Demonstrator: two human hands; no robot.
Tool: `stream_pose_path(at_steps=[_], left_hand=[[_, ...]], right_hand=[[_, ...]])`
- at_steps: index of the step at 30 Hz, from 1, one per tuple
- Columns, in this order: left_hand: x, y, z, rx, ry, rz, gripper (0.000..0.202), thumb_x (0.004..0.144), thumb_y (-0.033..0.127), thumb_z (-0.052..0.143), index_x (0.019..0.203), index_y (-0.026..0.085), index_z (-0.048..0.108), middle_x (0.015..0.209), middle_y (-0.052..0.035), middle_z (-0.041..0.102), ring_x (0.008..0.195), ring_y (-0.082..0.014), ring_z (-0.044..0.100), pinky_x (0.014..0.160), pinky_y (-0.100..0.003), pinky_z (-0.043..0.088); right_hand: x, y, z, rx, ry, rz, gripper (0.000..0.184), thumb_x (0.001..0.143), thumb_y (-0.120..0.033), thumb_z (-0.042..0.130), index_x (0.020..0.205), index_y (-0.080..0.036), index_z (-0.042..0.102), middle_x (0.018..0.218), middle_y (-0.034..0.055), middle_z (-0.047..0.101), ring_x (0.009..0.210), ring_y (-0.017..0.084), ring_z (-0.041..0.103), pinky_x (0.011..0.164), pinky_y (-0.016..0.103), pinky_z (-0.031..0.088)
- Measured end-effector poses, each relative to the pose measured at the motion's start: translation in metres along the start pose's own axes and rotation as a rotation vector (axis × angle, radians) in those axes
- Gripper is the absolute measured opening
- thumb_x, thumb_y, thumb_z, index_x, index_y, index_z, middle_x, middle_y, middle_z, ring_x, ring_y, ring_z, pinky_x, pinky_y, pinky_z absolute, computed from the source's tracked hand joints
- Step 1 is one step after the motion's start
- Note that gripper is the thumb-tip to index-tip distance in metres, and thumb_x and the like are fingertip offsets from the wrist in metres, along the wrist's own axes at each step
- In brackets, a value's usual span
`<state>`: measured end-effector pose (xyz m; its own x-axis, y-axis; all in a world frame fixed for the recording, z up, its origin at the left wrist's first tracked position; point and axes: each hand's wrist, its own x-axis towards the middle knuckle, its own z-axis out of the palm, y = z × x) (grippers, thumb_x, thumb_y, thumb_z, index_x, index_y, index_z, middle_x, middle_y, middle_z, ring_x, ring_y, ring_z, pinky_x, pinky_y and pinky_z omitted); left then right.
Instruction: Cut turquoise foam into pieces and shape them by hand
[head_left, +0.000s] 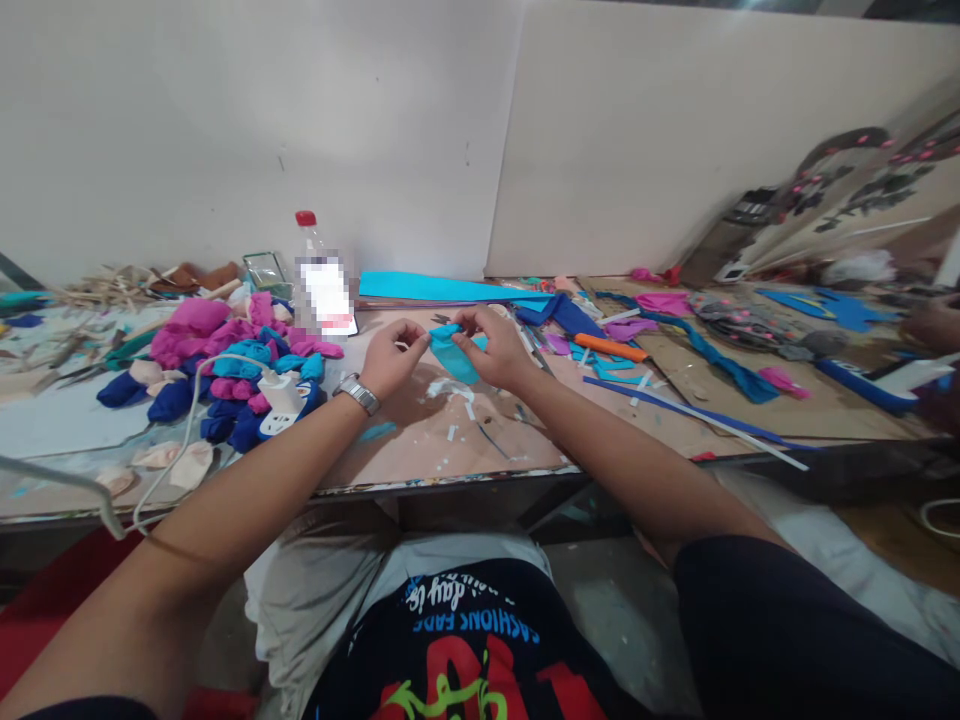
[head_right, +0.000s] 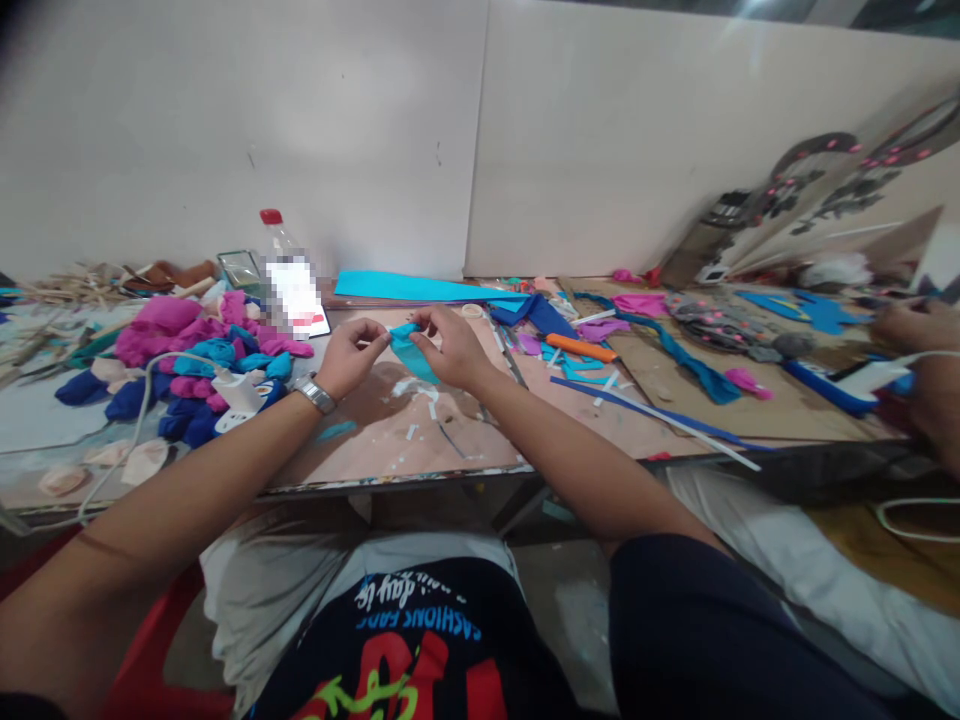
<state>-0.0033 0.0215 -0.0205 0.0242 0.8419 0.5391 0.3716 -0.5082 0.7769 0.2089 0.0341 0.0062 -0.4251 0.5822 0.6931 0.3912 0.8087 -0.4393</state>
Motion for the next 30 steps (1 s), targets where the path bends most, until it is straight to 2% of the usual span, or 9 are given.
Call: stream_pose_path(at_steps=[7,13,16,23,30], left_hand=[[0.001,-0.003,0.000,-0.050,-0.003,-0.027,0.018,0.085,0.035,0.066,0.074,0.019,0.066,0.076,-0.0019,0.065,0.074,-0.0167,0.057,0.073,-0.031,0.046],[0.001,0.001,0.004,-0.467,-0.103,-0.279,0.016,0.079,0.033,0.069,0.076,0.019,0.064,0.075,0.0002,0.059,0.072,-0.0127,0.057,0.069,-0.026,0.049],[0.000,0.006,0.004,-0.633,-0.145,-0.372,0.021,0.077,0.036,0.074,0.079,0.019,0.062,0.077,0.0008,0.058,0.072,-0.0107,0.057,0.068,-0.023,0.049],[0.001,0.009,0.002,-0.735,-0.197,-0.390,0.026,0.078,0.038,0.076,0.083,0.020,0.058,0.077,0.0020,0.058,0.070,-0.0095,0.057,0.070,-0.024,0.049],[-0.001,0.011,0.003,-0.692,-0.200,-0.368,0.029,0.077,0.040,0.076,0.077,0.018,0.059,0.074,0.0018,0.056,0.068,-0.0092,0.056,0.069,-0.023,0.047]], right_hand=[[0.000,-0.001,0.000,-0.008,-0.017,0.002,0.021,0.097,-0.037,0.057,0.106,-0.020,0.062,0.102,0.0088,0.067,0.090,0.022,0.060,0.084,0.038,0.048],[-0.001,0.000,0.001,0.009,0.021,0.028,0.022,0.098,-0.039,0.054,0.107,-0.020,0.060,0.100,0.0083,0.068,0.087,0.021,0.060,0.083,0.037,0.048],[-0.001,0.001,0.002,0.028,0.049,0.041,0.022,0.097,-0.039,0.055,0.106,-0.020,0.060,0.099,0.0079,0.067,0.086,0.021,0.059,0.082,0.037,0.048],[-0.001,0.001,0.005,0.091,0.116,0.089,0.030,0.098,-0.049,0.053,0.105,-0.021,0.059,0.096,0.0058,0.065,0.085,0.020,0.057,0.081,0.036,0.047],[-0.002,0.003,0.006,0.110,0.134,0.072,0.028,0.098,-0.047,0.056,0.104,-0.020,0.059,0.092,0.0044,0.064,0.083,0.019,0.057,0.080,0.034,0.047]])
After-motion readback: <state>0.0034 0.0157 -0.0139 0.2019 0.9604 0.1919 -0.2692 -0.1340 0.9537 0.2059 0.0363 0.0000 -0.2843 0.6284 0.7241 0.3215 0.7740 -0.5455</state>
